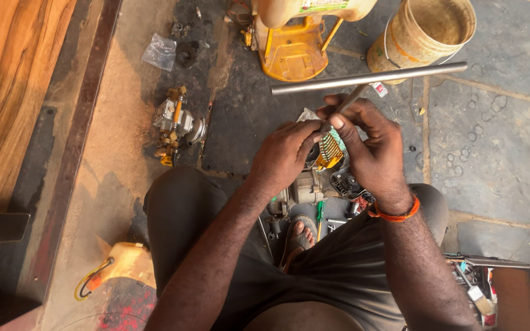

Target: The person sits on the floor and disassembles a small engine. They remove the air filter housing, loosen and remove bolts with a socket wrench, detach the cylinder head, and use a screwdriver to remove internal components. The person handles the cylinder head, bolts, and internal parts, placing them aside.

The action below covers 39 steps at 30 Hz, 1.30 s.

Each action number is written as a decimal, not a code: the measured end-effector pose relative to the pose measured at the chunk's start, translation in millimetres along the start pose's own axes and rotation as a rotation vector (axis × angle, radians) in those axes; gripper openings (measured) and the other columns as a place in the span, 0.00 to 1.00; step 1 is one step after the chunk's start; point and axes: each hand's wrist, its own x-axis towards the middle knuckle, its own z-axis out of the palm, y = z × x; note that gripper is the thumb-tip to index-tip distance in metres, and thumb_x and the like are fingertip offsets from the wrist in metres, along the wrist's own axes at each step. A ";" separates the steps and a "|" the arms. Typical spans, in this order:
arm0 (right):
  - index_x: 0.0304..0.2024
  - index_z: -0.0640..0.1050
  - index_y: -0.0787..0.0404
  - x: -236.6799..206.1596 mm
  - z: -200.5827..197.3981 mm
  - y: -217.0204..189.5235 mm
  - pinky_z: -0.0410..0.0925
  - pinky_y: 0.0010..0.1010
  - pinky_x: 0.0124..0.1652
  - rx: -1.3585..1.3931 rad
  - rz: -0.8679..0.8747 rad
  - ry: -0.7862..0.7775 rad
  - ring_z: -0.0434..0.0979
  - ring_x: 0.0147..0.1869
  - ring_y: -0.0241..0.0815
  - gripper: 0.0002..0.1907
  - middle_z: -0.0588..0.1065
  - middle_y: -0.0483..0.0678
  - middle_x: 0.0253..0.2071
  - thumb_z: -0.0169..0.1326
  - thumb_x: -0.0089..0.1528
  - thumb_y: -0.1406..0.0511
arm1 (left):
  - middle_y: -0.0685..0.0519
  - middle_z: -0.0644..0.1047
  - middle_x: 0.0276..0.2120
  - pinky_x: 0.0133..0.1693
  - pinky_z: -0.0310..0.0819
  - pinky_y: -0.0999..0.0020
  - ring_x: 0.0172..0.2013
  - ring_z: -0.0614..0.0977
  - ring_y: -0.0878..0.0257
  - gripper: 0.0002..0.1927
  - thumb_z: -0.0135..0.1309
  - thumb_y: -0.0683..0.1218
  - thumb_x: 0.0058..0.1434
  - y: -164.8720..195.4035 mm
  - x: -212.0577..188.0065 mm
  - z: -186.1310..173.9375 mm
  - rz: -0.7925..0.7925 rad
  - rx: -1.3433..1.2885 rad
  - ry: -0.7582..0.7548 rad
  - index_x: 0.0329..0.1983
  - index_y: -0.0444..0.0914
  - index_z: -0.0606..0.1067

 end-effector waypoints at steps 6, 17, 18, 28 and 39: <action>0.56 0.77 0.66 -0.5 8.6 -1.7 0.76 0.32 0.58 -0.104 -0.057 0.051 0.82 0.57 0.38 0.15 0.79 0.53 0.59 0.62 0.67 0.70 | 0.47 0.82 0.41 0.47 0.81 0.55 0.48 0.84 0.53 0.11 0.61 0.46 0.65 2.2 0.8 2.0 -0.001 0.067 0.083 0.49 0.38 0.76; 0.61 0.77 0.64 1.0 11.1 -13.0 0.75 0.35 0.59 -0.264 -0.007 0.032 0.83 0.61 0.42 0.16 0.81 0.51 0.56 0.55 0.72 0.67 | 0.40 0.77 0.51 0.48 0.82 0.54 0.50 0.82 0.49 0.23 0.55 0.41 0.67 3.6 3.7 6.7 -0.014 -0.126 -0.002 0.64 0.31 0.67; 0.64 0.75 0.65 1.2 8.3 -14.7 0.74 0.37 0.62 -0.264 -0.038 -0.017 0.81 0.64 0.44 0.17 0.81 0.52 0.59 0.53 0.73 0.68 | 0.40 0.77 0.53 0.50 0.80 0.52 0.51 0.82 0.49 0.24 0.53 0.40 0.70 1.4 1.8 5.8 -0.006 -0.158 -0.018 0.67 0.31 0.66; 0.58 0.76 0.67 0.4 20.8 -5.2 0.77 0.33 0.55 -0.127 0.015 0.106 0.84 0.54 0.40 0.18 0.82 0.49 0.50 0.62 0.67 0.67 | 0.50 0.80 0.42 0.43 0.82 0.58 0.45 0.85 0.55 0.17 0.62 0.50 0.64 -0.4 8.7 2.4 0.000 0.113 0.138 0.49 0.38 0.72; 0.56 0.75 0.70 -3.9 25.9 8.0 0.77 0.31 0.55 0.026 0.051 0.161 0.83 0.57 0.40 0.12 0.80 0.53 0.51 0.55 0.72 0.70 | 0.49 0.77 0.39 0.40 0.79 0.56 0.40 0.83 0.56 0.14 0.61 0.52 0.66 -19.8 -6.7 25.0 -0.340 0.431 -0.219 0.45 0.38 0.76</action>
